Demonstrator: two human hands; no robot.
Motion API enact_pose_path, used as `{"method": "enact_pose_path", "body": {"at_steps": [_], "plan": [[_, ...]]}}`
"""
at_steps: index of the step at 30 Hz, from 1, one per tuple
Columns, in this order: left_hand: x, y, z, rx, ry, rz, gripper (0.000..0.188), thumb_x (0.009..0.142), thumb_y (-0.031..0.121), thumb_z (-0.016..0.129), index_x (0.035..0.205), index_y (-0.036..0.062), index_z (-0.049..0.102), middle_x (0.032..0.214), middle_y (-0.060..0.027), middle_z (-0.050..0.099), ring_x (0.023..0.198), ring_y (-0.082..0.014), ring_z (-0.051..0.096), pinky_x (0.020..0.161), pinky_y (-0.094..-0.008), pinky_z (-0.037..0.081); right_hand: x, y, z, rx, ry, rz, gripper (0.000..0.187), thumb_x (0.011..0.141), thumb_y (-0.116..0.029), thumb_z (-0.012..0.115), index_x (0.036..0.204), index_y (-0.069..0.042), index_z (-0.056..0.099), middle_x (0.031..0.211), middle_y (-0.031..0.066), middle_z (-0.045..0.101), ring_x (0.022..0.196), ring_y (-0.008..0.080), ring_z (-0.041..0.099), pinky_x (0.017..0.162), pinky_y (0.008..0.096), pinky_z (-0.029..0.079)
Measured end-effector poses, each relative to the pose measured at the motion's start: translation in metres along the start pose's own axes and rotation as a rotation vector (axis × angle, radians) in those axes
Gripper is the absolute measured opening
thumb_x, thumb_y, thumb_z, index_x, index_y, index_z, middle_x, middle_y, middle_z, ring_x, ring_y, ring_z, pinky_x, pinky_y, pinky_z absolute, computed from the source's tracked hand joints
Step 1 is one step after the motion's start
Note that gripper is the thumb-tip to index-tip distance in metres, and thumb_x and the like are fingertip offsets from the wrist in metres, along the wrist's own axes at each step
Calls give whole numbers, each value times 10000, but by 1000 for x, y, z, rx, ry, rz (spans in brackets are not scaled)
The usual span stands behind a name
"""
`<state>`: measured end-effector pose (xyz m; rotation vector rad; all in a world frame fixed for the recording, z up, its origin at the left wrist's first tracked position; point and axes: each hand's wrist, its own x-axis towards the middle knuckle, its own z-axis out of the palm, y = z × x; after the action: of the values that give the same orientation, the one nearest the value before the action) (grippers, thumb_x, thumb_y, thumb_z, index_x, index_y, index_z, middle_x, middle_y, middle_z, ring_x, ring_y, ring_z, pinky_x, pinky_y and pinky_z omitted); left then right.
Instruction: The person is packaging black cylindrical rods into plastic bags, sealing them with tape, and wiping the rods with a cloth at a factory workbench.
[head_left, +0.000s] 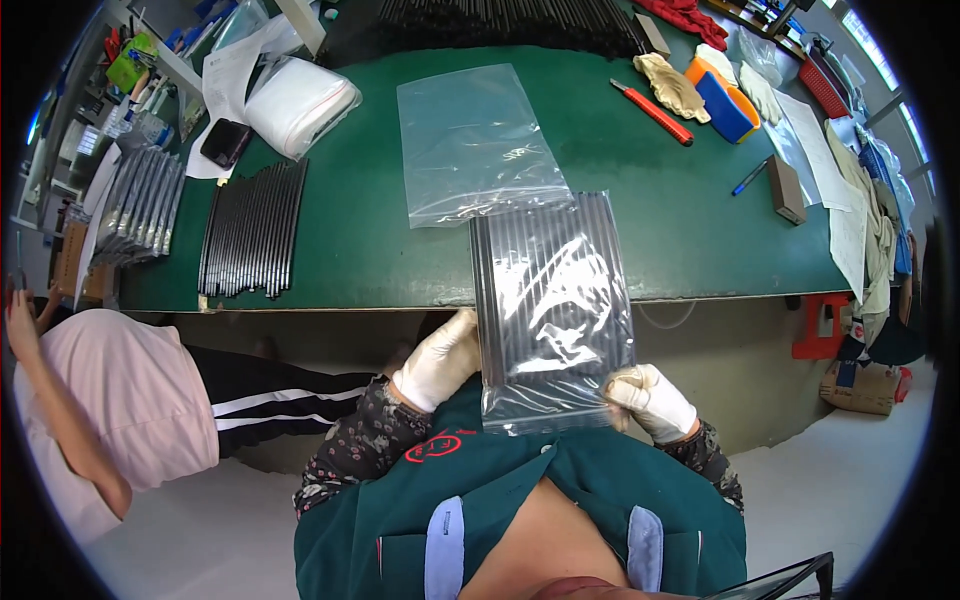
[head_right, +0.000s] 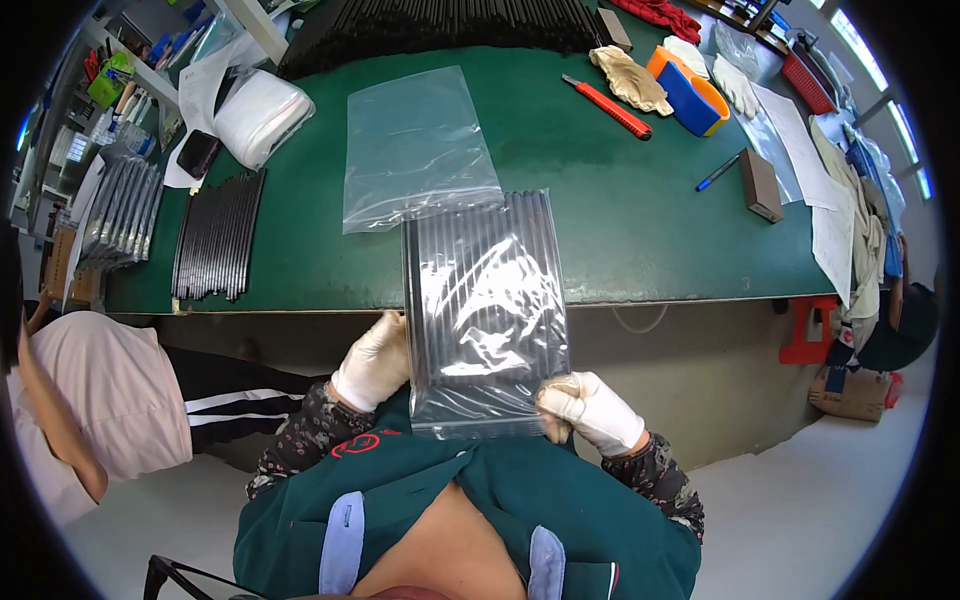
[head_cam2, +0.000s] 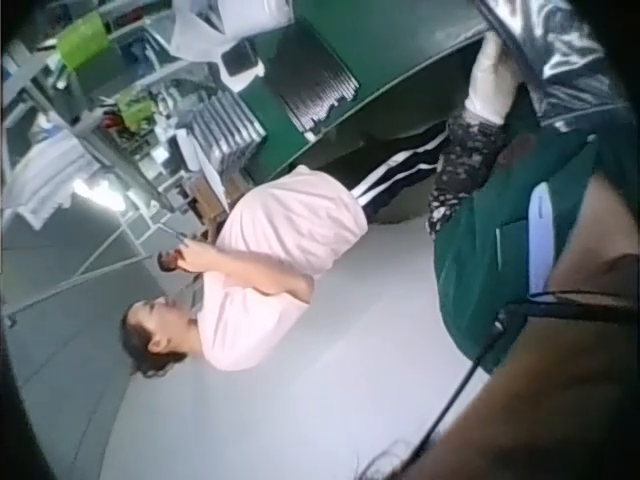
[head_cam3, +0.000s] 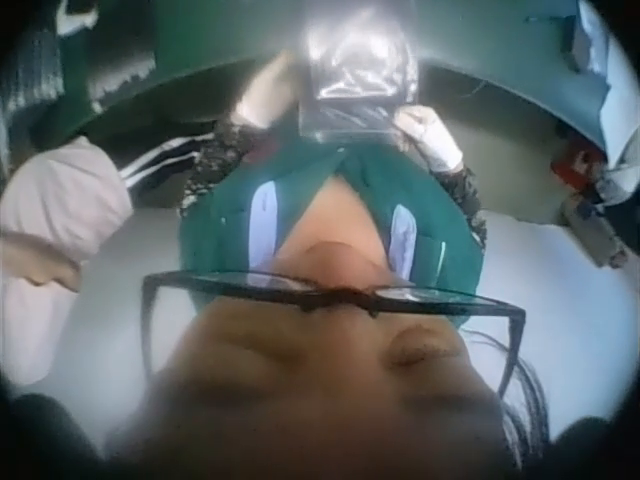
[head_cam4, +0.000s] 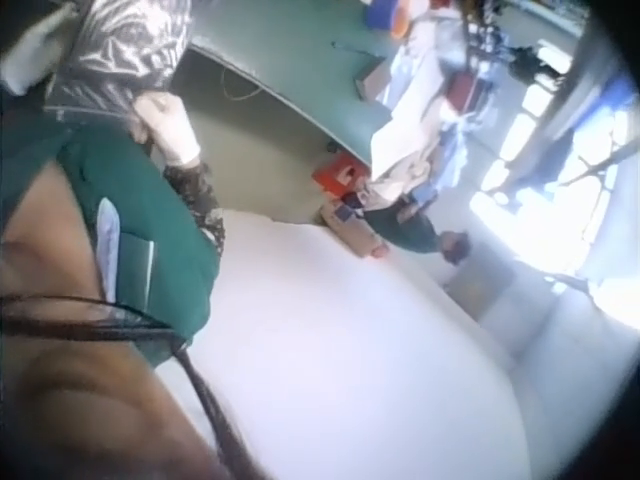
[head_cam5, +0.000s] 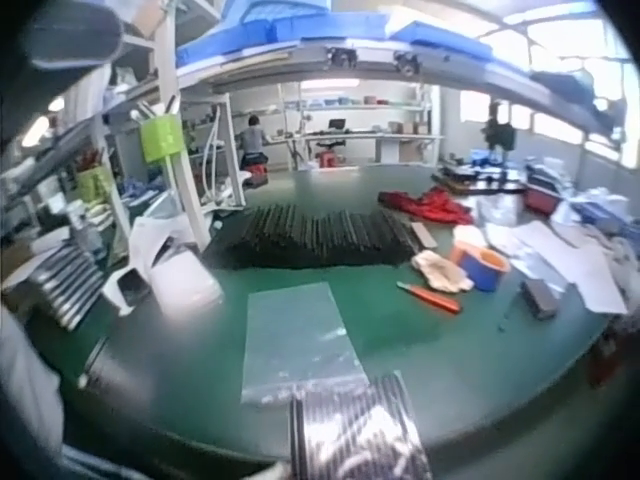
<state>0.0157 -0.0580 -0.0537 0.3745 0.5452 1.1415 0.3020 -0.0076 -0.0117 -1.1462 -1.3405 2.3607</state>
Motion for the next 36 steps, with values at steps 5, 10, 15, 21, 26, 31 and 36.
{"method": "enact_pose_path", "body": {"at_steps": [5,10,15,21,26,31,36], "plan": [[15,-3,25,-88,118,-167,454,948,307,530,1272,-10,501,1229,-118,582,1117,-229,565,1002,-392,420,8,28,-38,15,-15,-72,567,897,-545,516,854,9,628,762,111,653,659,150,606,622,265,479],[16,5,44,155,212,-174,394,932,202,545,1264,-5,501,1191,-105,596,1066,-209,590,943,-371,467,43,-5,-18,549,136,-147,775,884,-594,512,1247,90,496,1109,140,644,974,221,630,907,325,471],[16,8,58,193,298,-141,323,837,107,649,1128,-20,589,1018,-39,640,890,-115,591,817,-272,469,45,-40,6,647,0,49,356,830,-60,630,1171,13,563,1073,121,650,938,217,650,839,350,536],[9,15,66,546,247,-140,271,846,136,644,1086,12,623,1024,-70,661,879,-141,623,809,-285,489,39,-29,21,660,83,-8,443,733,73,600,1172,50,543,1060,173,645,936,261,660,847,381,553],[6,14,69,1342,218,107,181,812,224,640,953,115,667,883,-166,666,625,-274,653,597,-359,539,36,-18,29,703,69,-55,458,718,96,614,1169,49,550,1068,182,643,965,285,650,865,393,545],[2,29,114,2139,-35,426,305,794,396,657,790,90,647,612,-143,601,505,-255,626,428,-373,476,38,-7,36,745,4,-120,457,732,77,666,1174,28,560,1082,150,644,981,250,643,873,364,533],[5,27,124,2129,-109,252,562,791,589,601,703,34,621,521,-134,565,429,-282,587,441,-374,472,40,4,30,695,-97,-103,496,723,26,721,1191,11,557,1096,115,637,986,223,635,888,349,521]]}}
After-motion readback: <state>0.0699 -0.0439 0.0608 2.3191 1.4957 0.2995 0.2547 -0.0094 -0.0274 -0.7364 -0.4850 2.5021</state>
